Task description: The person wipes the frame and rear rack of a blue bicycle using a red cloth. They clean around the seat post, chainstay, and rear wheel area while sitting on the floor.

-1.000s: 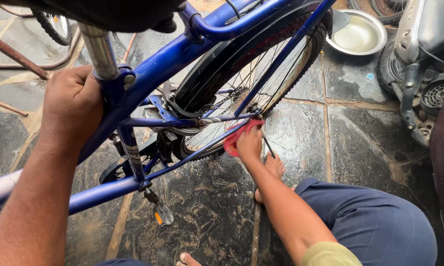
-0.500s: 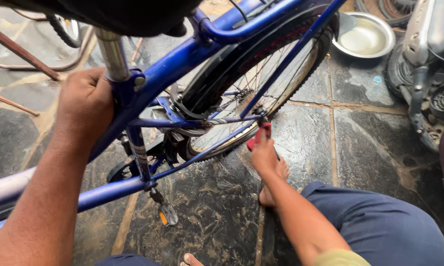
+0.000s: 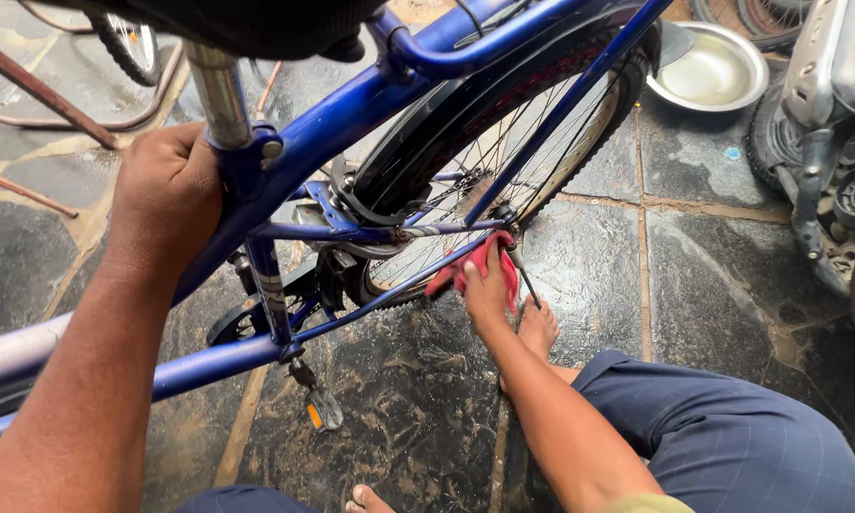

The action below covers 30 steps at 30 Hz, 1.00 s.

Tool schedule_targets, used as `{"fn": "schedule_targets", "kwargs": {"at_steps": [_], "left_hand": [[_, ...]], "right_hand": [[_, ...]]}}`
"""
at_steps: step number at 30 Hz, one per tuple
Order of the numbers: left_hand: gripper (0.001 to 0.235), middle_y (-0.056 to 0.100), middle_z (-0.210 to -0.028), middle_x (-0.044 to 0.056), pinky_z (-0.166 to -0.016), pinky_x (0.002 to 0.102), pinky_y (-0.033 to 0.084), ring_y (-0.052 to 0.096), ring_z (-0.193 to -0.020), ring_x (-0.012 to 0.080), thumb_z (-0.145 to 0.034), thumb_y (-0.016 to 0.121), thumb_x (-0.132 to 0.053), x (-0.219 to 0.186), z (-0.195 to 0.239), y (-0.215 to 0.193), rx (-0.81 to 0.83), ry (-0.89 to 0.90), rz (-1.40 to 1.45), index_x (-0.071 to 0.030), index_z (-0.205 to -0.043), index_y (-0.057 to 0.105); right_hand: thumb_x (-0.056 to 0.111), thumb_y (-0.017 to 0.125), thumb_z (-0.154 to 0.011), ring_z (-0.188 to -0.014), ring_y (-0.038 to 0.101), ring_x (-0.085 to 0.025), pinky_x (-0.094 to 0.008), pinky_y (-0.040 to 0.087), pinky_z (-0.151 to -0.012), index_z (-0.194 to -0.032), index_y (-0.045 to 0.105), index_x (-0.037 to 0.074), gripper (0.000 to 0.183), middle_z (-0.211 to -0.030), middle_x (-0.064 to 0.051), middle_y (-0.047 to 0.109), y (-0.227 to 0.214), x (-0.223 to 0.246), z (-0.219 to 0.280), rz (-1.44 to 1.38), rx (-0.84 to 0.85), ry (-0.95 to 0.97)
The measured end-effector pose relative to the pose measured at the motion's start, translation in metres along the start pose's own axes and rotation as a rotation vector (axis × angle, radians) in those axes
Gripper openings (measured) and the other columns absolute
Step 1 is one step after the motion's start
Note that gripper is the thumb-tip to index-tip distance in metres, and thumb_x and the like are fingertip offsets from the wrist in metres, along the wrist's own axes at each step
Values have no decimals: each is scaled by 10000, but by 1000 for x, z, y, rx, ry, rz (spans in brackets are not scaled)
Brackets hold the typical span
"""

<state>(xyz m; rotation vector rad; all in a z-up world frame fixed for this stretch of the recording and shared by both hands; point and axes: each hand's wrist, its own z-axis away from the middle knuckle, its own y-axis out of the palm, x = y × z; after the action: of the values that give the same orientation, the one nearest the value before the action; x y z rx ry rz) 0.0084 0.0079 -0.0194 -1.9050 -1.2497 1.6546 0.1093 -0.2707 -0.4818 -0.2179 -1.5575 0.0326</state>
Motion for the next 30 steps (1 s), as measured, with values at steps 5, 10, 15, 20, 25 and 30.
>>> {"fn": "schedule_targets", "kwargs": {"at_steps": [5, 10, 15, 20, 25, 30], "left_hand": [[548, 586, -617, 73, -569, 377, 437, 513, -548, 176, -1096, 486, -439, 2, 0, 1, 7, -31, 4, -39, -800, 716], [549, 574, -618, 87, -571, 389, 420, 516, -562, 190, -1111, 494, -423, 6, -1, 0, -9, 50, -36, 3, -818, 678], [518, 577, -610, 75, -564, 372, 423, 522, -564, 169, -1087, 498, -411, 0, -4, 1, 6, 47, -3, -8, -824, 688], [515, 571, -641, 88, -588, 378, 425, 504, -604, 173, -1108, 518, -411, 9, -1, 2, -8, 46, 23, 10, -853, 670], [537, 596, -627, 71, -592, 366, 451, 551, -586, 170, -1088, 502, -424, 1, -3, -1, -11, -10, -11, -5, -816, 695], [505, 614, -653, 83, -608, 375, 455, 568, -599, 184, -1112, 491, -420, 6, 1, -1, -10, 98, -14, -17, -907, 717]], "right_hand": [[69, 543, -1042, -768, 620, -134, -287, 510, -610, -1542, 458, 29, 510, -1040, -82, 623, -52, 10, -14, -364, -189, 101], [143, 552, -961, -784, 682, -289, -415, 527, -673, -1575, 269, 14, 688, -965, -160, 691, -38, 49, -34, 39, -67, 157], [233, 594, -924, -875, 652, -481, -563, 513, -760, -1460, 446, 54, 584, -985, -279, 661, -56, 71, -2, 671, 10, -138], [211, 584, -1051, -1047, 670, -434, -529, 534, -914, -1229, 640, 199, 186, -1122, -207, 697, -67, 57, -23, 613, -223, -123], [183, 606, -843, -810, 643, -509, -581, 502, -705, -1394, 537, -6, 586, -1038, -305, 612, -50, 59, -28, 670, -39, -217], [212, 545, -964, -984, 701, -353, -481, 554, -911, -1165, 791, 216, 318, -1121, -204, 742, -72, 76, 4, 532, 27, 194]]}}
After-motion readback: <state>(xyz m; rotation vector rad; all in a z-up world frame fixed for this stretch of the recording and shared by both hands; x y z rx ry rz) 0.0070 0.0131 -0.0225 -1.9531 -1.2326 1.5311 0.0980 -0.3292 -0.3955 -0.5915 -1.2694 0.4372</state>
